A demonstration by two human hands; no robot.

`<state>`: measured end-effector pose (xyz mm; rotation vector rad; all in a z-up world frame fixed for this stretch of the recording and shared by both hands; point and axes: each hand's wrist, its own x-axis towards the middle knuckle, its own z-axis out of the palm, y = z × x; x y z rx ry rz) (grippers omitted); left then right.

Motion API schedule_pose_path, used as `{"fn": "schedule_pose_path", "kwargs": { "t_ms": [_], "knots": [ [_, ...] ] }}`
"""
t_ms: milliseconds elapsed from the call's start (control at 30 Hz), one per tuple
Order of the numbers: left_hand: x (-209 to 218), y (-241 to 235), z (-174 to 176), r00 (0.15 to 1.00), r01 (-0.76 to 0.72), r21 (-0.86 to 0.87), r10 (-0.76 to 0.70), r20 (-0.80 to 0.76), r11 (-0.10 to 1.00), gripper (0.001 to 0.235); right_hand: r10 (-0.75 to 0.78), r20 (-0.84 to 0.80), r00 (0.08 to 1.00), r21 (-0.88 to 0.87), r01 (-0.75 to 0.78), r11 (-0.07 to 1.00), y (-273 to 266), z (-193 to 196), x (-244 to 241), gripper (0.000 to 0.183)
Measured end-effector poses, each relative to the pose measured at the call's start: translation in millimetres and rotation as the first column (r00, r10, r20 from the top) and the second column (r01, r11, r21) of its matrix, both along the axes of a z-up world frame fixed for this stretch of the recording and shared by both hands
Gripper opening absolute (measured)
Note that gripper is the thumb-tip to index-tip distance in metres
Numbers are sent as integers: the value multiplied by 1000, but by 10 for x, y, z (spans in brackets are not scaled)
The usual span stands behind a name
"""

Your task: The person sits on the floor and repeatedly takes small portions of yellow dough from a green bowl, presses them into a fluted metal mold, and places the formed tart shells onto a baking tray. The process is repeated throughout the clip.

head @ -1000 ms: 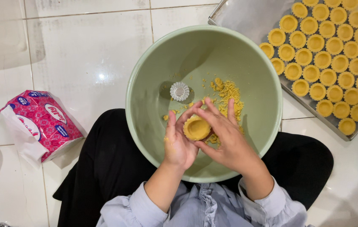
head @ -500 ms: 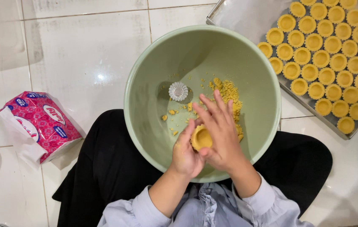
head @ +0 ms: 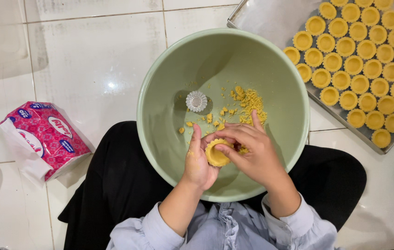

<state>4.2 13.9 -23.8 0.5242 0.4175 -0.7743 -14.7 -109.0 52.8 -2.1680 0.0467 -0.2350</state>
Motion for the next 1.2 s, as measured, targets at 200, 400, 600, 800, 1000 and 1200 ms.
{"fn": "schedule_pose_path", "kwargs": {
  "t_ms": [200,400,600,800,1000,1200],
  "knots": [
    [135,31,95,997,82,28,-82,-16,996,82,109,-22,994,130,-105,986,-211,24,-26,40],
    [199,96,47,991,131,156,-130,-17,979,78,381,-181,907,-226,-416,881,-13,33,19,93],
    [218,128,77,981,180,168,-190,49,969,80,361,-176,916,-168,-389,906,9,-2,37,76],
    [278,118,70,984,178,173,-174,-36,969,85,124,-98,987,29,-122,992,-265,-68,-49,82],
    [370,101,340,980,146,232,-109,-165,962,79,-308,-43,950,184,311,933,-1115,203,-29,57],
    [429,74,449,961,114,291,-31,-276,950,71,-634,-360,685,-52,663,747,-2055,237,698,79]
  ]
}}
